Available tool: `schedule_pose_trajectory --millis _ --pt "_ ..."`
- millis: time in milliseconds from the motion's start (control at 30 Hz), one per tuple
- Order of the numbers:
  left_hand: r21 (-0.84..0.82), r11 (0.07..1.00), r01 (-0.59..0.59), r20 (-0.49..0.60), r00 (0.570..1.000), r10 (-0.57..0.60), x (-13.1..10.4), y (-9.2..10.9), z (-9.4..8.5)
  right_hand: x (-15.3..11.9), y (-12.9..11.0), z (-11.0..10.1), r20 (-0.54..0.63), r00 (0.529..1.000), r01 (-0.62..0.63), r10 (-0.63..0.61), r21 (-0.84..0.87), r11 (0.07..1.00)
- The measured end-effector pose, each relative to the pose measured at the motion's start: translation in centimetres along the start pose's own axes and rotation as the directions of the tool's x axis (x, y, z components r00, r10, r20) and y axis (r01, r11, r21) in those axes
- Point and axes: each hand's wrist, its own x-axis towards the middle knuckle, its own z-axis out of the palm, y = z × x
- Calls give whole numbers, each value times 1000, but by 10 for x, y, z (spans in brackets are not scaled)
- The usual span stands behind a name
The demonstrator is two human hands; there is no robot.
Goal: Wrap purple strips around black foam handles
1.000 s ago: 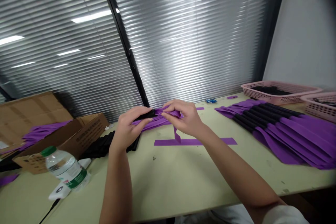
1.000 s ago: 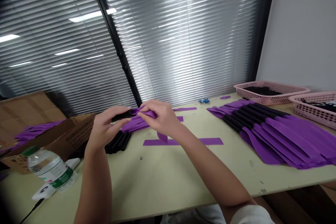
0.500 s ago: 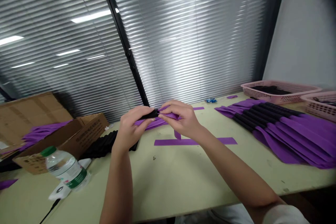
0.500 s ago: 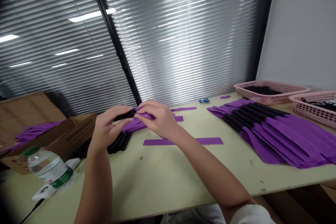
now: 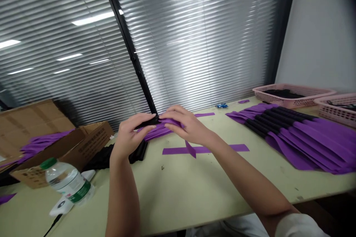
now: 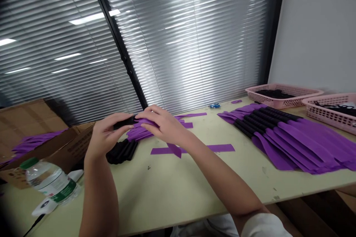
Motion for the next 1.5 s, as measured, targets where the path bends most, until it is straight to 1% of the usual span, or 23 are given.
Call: schedule_pose_trajectory --millis 67,133,200,300,400,500,633,800,1000,1100,1267,1367,1500 --pt "17 1000 22 -19 1000 -22 -1 -3 -4 0 1 -4 13 1000 2 -2 34 999" --pt "35 999 29 -1 1000 -29 -1 -4 -6 0 3 -7 16 1000 0 0 47 999" --pt "56 998 22 20 1000 -23 -1 -2 -6 -1 6 -8 -15 1000 6 -6 40 999" --pt "73 997 5 20 1000 -7 1 1 -3 -2 10 -6 -125 990 64 -61 16 998" --pt "48 999 -7 7 1000 7 1 4 1 -1 9 -2 -252 958 143 -138 3 990" --pt "25 1000 -19 -27 999 19 1 5 2 0 4 1 -311 933 189 -180 -2 982" --pt "12 1000 -24 -41 999 25 1 5 3 0 0 1 -308 930 203 -199 -22 979" --pt "4 999 -39 -46 998 39 2 6 5 -1 -2 0 -279 938 203 -208 -46 978" --pt "-68 994 -91 -29 996 89 2 9 6 1 -7 -9 -280 931 219 -232 -76 973" --pt "-57 994 -97 -30 995 96 2 12 6 0 -9 -13 -261 945 183 -195 -72 981" --pt "-11 996 -91 -18 996 90 1 14 9 -1 -10 -11 -222 972 75 -80 -32 997" --pt "13 996 -92 -21 996 92 1 13 11 -1 -9 -11 -215 974 68 -65 4 998" --pt "55 996 -77 -43 996 80 1 12 13 -2 -9 -9 -188 979 90 -80 45 995"
